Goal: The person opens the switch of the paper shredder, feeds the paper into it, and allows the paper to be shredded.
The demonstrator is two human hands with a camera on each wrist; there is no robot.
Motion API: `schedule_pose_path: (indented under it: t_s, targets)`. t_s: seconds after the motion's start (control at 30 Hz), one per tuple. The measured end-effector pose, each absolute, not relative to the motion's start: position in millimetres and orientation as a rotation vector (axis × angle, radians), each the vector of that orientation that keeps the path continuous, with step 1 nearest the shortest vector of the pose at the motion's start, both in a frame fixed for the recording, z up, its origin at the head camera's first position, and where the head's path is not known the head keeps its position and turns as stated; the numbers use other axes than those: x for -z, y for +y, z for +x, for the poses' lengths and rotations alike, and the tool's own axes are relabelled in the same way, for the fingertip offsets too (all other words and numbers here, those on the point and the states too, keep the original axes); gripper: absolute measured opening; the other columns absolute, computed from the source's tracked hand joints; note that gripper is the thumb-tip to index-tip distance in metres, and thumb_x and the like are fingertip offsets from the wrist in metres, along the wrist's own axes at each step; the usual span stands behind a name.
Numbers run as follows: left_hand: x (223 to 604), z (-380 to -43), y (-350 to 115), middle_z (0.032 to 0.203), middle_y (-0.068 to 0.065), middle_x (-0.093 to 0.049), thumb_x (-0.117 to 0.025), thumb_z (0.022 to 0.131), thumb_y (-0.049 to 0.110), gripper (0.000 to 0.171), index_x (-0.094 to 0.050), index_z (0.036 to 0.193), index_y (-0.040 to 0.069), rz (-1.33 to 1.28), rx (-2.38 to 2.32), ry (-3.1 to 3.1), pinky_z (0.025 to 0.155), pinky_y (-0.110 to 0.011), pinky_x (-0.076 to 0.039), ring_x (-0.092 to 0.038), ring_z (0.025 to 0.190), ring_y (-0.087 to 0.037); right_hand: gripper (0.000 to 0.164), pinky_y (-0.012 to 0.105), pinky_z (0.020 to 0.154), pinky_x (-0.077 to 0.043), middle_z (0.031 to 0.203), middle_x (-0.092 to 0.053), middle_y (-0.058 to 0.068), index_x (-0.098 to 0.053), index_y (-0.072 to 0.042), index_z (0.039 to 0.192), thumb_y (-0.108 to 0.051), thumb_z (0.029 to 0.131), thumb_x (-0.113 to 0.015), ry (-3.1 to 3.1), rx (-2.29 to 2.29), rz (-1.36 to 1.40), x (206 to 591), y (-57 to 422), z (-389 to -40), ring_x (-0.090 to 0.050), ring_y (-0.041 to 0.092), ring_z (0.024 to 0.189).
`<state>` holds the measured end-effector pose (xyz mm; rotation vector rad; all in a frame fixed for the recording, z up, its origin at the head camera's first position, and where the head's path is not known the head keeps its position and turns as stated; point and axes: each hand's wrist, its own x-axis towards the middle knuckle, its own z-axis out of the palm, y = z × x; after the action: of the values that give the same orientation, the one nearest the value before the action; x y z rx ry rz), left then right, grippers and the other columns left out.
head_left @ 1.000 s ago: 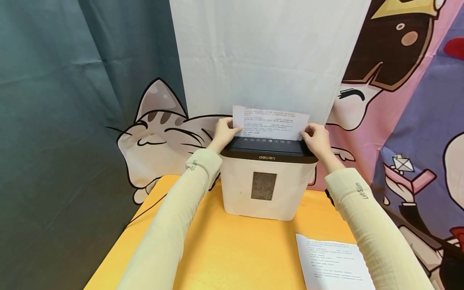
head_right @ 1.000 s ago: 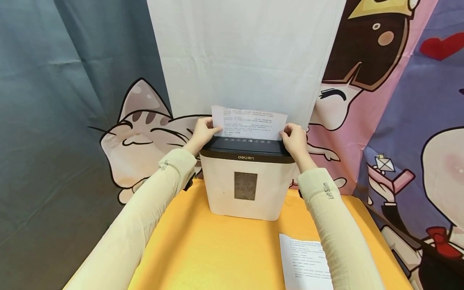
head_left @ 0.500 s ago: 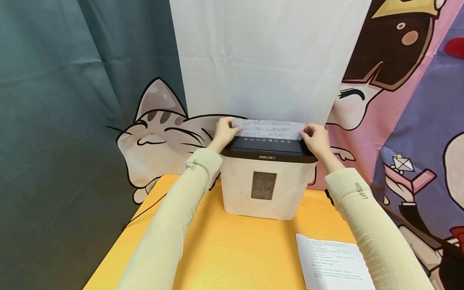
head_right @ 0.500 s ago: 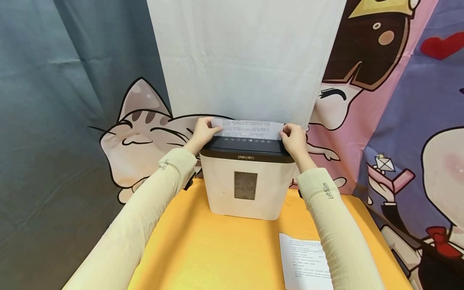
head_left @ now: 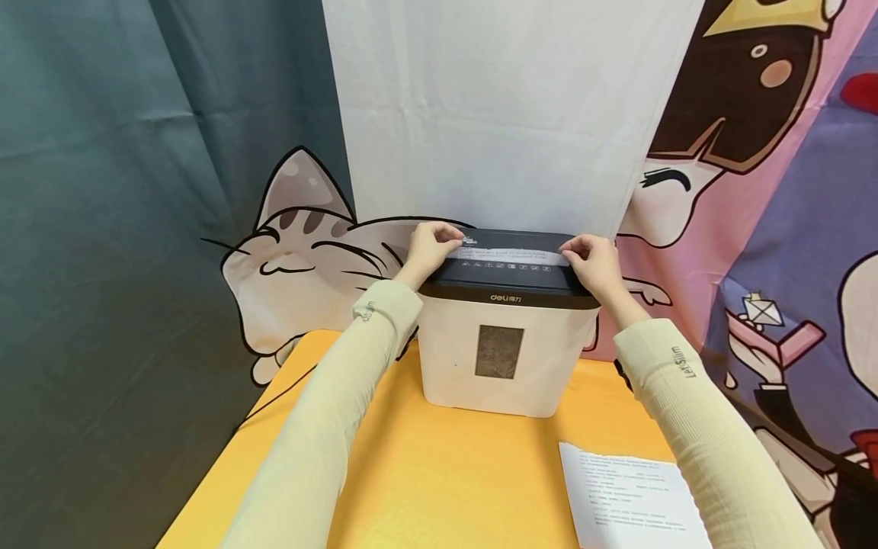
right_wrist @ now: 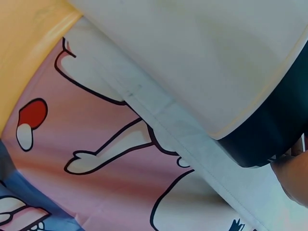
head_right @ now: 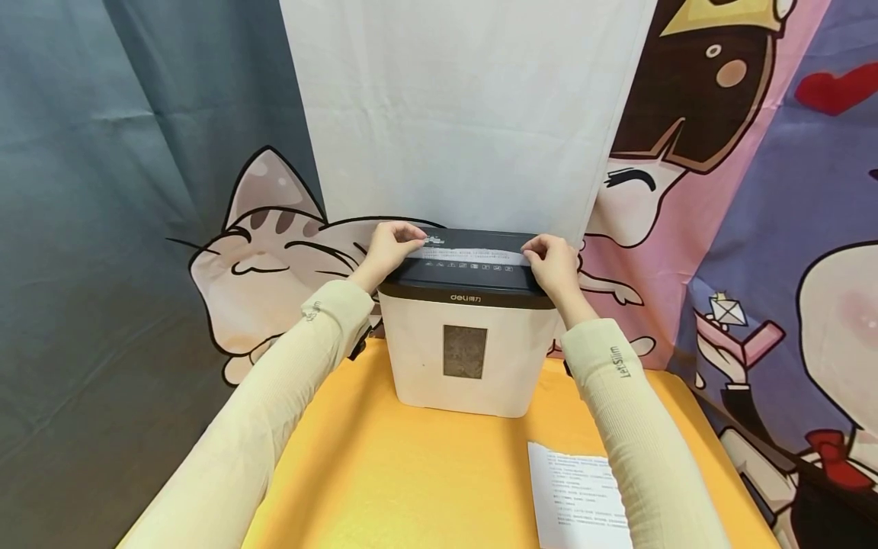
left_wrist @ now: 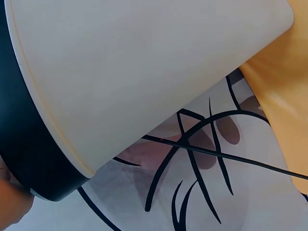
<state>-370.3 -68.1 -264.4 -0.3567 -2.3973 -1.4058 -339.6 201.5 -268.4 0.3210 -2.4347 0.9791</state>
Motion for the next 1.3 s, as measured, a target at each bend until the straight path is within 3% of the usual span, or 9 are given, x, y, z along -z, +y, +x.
schedule_pose_path:
  t_s: [0.13,0.4,0.77,1.03,1.13,1.3]
  targets:
    - [264,-371,-69,0.095,-0.017,-0.071,-0.067,0.086,0.009,0.012,-0.071,0.094,0.000,-0.367,1.413,-2.391,0.069,-0.018,-0.044,-0.064,0.086,-0.025,0.015,0.019,0.069,-0.038,0.093,-0.067,0.026,-0.067,0.007,0.096,-0.003,0.091,-0.058,-2.437,-0.980,0.330,267,201,-338,-0.052,0.014,0.073]
    - [263,-369,-71,0.097,-0.016,-0.071,-0.067,0.086,0.010,0.014,-0.071,0.094,0.000,-0.378,1.423,-2.393,0.073,-0.021,-0.045,-0.065,0.089,-0.025,0.018,0.019,0.071,-0.039,0.097,-0.067,0.025,-0.067,0.006,0.100,-0.007,0.093,-0.056,-2.463,-1.011,0.294,266,203,-335,-0.052,0.014,0.077]
    - [263,-363,-82,0.103,-0.019,-0.070,-0.066,0.087,0.006,0.015,-0.070,0.097,-0.004,-0.482,1.517,-2.326,0.079,-0.024,-0.048,-0.065,0.092,-0.028,0.021,0.009,0.065,-0.036,0.099,-0.066,0.025,-0.066,0.005,0.103,-0.011,0.094,-0.056,-2.448,-1.068,0.298,263,212,-326,-0.046,-0.004,0.069]
    - [267,-359,-92,0.102,-0.022,-0.068,-0.065,0.087,0.005,0.017,-0.068,0.100,-0.006,-0.544,1.608,-2.269,0.071,-0.015,-0.047,-0.061,0.078,-0.007,0.022,0.008,0.066,-0.037,0.097,-0.065,0.025,-0.066,0.005,0.103,-0.013,0.094,-0.057,-2.433,-1.095,0.330,264,217,-318,-0.046,-0.004,0.070]
    - [267,-355,-93,0.102,-0.024,-0.068,-0.065,0.087,0.004,0.018,-0.067,0.101,-0.006,-0.537,1.663,-2.244,0.069,-0.018,-0.049,-0.062,0.078,-0.011,0.021,0.006,0.065,-0.039,0.095,-0.065,0.025,-0.066,0.006,0.102,-0.012,0.093,-0.058,-2.409,-1.111,0.363,264,218,-316,-0.048,-0.006,0.068]
    - [270,-345,-94,0.103,-0.024,-0.067,-0.063,0.089,0.005,0.021,-0.066,0.106,-0.005,-0.523,1.754,-2.240,0.071,-0.024,-0.052,-0.065,0.088,-0.029,0.022,0.003,0.065,-0.042,0.082,-0.065,-0.002,-0.064,0.008,0.104,-0.010,0.092,-0.059,-2.361,-1.207,0.395,264,220,-305,-0.054,-0.007,0.068]
